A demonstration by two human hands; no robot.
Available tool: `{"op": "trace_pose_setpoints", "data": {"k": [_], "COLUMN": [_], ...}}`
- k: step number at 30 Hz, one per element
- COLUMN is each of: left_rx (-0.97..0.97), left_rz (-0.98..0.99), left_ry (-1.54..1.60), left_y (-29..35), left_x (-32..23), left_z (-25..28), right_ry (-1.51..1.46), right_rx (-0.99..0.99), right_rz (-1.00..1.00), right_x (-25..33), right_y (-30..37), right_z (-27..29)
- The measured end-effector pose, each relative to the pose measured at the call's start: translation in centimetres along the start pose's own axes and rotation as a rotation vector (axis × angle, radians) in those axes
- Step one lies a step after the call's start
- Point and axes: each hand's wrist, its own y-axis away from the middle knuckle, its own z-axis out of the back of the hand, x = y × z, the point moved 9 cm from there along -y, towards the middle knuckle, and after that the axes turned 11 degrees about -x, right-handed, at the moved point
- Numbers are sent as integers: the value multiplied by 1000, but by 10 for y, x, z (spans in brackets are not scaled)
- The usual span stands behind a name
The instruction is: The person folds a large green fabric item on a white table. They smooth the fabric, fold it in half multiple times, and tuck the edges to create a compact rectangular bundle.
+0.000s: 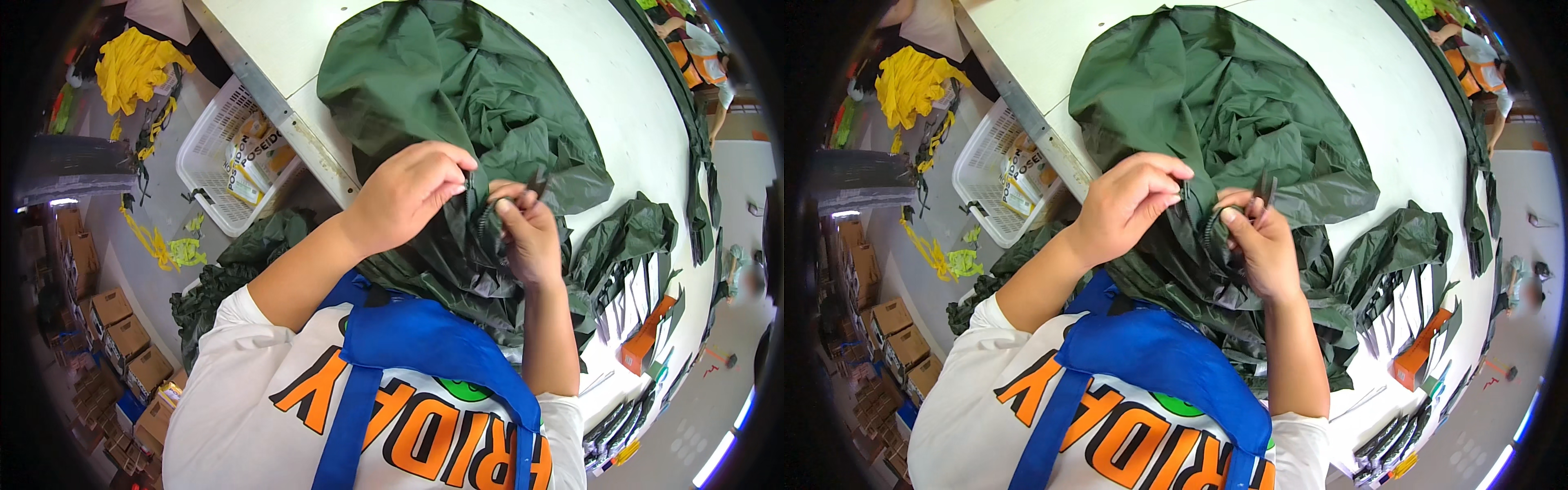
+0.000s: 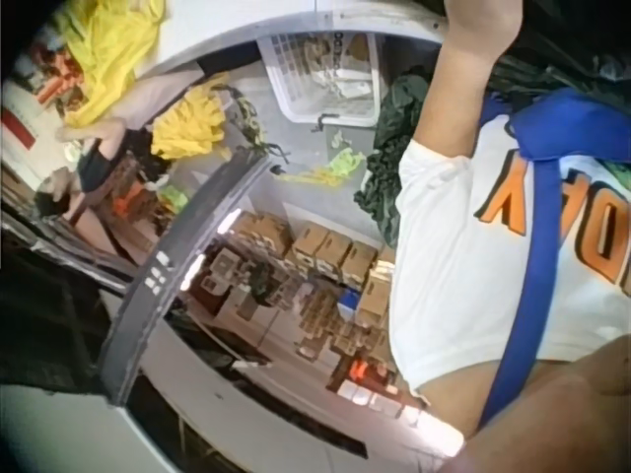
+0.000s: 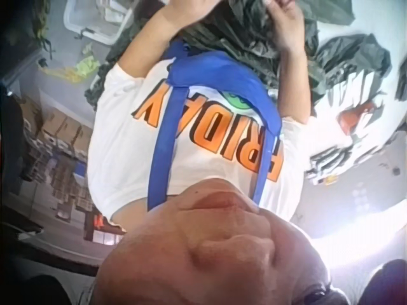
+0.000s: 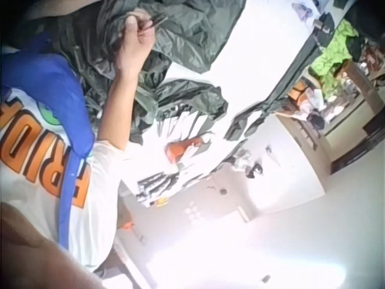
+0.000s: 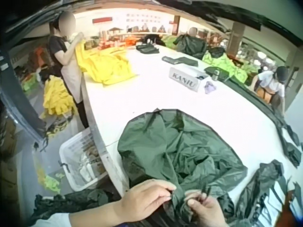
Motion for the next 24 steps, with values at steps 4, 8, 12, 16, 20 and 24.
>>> {"op": "trace_pose_setpoints", "data": {"k": [4, 8, 12, 16, 20, 24], "left_rx": [35, -9, -15, 7, 36, 167], "left_rz": [-56, -105, -81, -96, -92, -49], "left_ry": [4, -10, 15, -8, -6, 38], "left_y": [-3, -9, -14, -18, -16, -13], "left_x": [-17, -31, -33, -35, -34, -33], "left_z": [-15, -23, -27, -29, -31, -45], "right_ry": [243, 368, 409, 454, 491, 555], "right_rx": [-18, -78, -87, -114, -111, -141], "right_rz": [262, 269, 289, 311, 298, 381], "right_x": [58, 66, 66, 71, 74, 79], "right_y": [20, 26, 29, 30, 29, 33], "right_z": [0, 7, 11, 14, 15, 13]}}
